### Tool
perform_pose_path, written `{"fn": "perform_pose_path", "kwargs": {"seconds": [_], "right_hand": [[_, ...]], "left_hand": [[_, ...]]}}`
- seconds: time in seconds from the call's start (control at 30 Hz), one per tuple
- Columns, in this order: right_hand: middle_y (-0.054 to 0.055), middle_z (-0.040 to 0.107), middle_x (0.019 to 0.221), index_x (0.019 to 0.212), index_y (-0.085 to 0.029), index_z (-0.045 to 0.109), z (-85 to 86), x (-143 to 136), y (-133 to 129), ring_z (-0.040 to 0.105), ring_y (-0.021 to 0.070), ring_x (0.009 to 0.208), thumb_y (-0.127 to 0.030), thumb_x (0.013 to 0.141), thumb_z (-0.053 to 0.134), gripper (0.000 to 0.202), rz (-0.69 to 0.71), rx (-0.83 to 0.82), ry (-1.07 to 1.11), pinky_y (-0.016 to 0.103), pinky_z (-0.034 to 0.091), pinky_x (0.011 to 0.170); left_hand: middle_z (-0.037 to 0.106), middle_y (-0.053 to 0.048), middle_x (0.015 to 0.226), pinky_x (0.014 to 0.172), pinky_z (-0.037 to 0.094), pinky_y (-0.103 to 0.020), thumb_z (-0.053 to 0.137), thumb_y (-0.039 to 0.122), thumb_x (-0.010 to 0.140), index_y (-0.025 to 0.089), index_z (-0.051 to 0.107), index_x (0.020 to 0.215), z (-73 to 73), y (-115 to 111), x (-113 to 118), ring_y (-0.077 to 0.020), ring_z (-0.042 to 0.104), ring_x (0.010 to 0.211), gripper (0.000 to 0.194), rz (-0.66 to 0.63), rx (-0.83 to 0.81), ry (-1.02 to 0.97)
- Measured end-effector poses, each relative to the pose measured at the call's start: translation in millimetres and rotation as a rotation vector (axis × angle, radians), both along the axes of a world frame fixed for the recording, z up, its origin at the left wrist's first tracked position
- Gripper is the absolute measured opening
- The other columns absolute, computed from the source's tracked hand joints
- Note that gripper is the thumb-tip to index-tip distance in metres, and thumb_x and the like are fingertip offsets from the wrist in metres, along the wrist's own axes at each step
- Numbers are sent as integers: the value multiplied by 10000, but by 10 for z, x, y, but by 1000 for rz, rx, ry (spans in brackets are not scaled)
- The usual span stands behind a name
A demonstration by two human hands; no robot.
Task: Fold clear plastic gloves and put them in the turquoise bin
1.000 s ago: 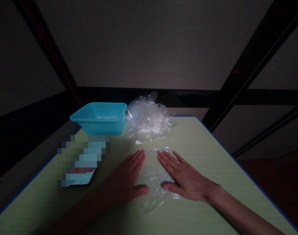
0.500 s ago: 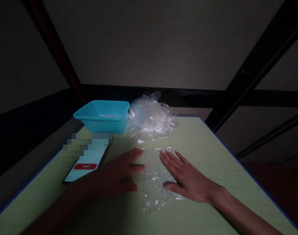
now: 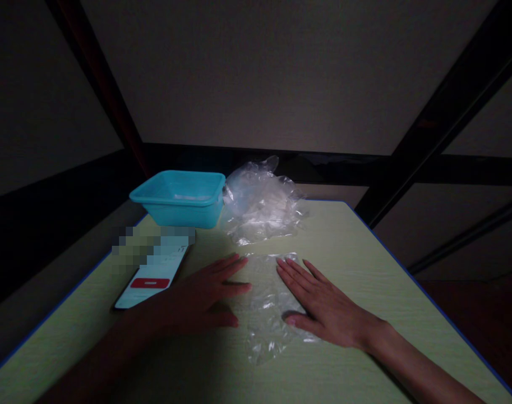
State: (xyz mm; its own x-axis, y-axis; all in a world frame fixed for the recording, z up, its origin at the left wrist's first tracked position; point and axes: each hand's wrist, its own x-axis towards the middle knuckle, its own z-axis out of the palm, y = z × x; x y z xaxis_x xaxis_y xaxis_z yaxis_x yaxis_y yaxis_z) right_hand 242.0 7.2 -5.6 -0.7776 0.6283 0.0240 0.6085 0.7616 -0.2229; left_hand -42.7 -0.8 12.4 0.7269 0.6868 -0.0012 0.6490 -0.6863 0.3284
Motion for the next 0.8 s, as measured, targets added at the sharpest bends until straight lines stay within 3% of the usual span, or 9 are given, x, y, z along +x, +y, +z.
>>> {"fn": "perform_pose_path", "kwargs": {"seconds": [0.27, 0.37, 0.47, 0.6, 0.8], "right_hand": [[129, 173, 1489, 1448, -161, 145, 8, -4, -1, 166, 290, 1362, -559, 870, 406, 749, -20, -47, 32, 516, 159, 1099], [136, 312, 1452, 1417, -155, 261, 55, -1, 17, 286, 288, 1326, -494, 860, 461, 682, -86, -68, 198, 499, 265, 1067], [131, 547, 1257, 1259, -165, 460, 92, 26, 70, 513, 265, 1141, -371, 854, 476, 455, -287, -68, 473, 451, 424, 950], [95, 649, 932, 941, -183, 555, 50, 94, 163, 619, 234, 845, -301, 797, 487, 199, -501, -89, 675, 401, 518, 740], [40, 621, 760, 869, -196, 509, -32, 116, 201, 586, 176, 641, -254, 750, 475, 136, -510, -149, 733, 303, 492, 547]], "left_hand": [[287, -95, 1461, 1035, 301, -476, 592, 423, 827, 232, 558, 1217, 37, -7, -2, -280, 257, 1337, 436, 22, 6, -57], [337, -75, 1448, 1046, 301, -452, 575, 389, 845, 232, 586, 1176, -6, 20, -30, -266, 297, 1325, 366, 47, 8, -101], [428, -68, 1394, 1028, 340, -430, 554, 339, 861, 215, 593, 1136, -17, 115, 39, -248, 387, 1270, 305, 107, 31, -145], [579, -77, 1219, 991, 372, -407, 600, 212, 797, 186, 609, 1043, 39, 399, 402, -237, 510, 1131, 247, 153, 21, -225], [659, -44, 951, 809, 474, -315, 620, 156, 767, 147, 618, 988, -9, 928, 1056, -192, 605, 886, 222, 137, -119, -269]]}}
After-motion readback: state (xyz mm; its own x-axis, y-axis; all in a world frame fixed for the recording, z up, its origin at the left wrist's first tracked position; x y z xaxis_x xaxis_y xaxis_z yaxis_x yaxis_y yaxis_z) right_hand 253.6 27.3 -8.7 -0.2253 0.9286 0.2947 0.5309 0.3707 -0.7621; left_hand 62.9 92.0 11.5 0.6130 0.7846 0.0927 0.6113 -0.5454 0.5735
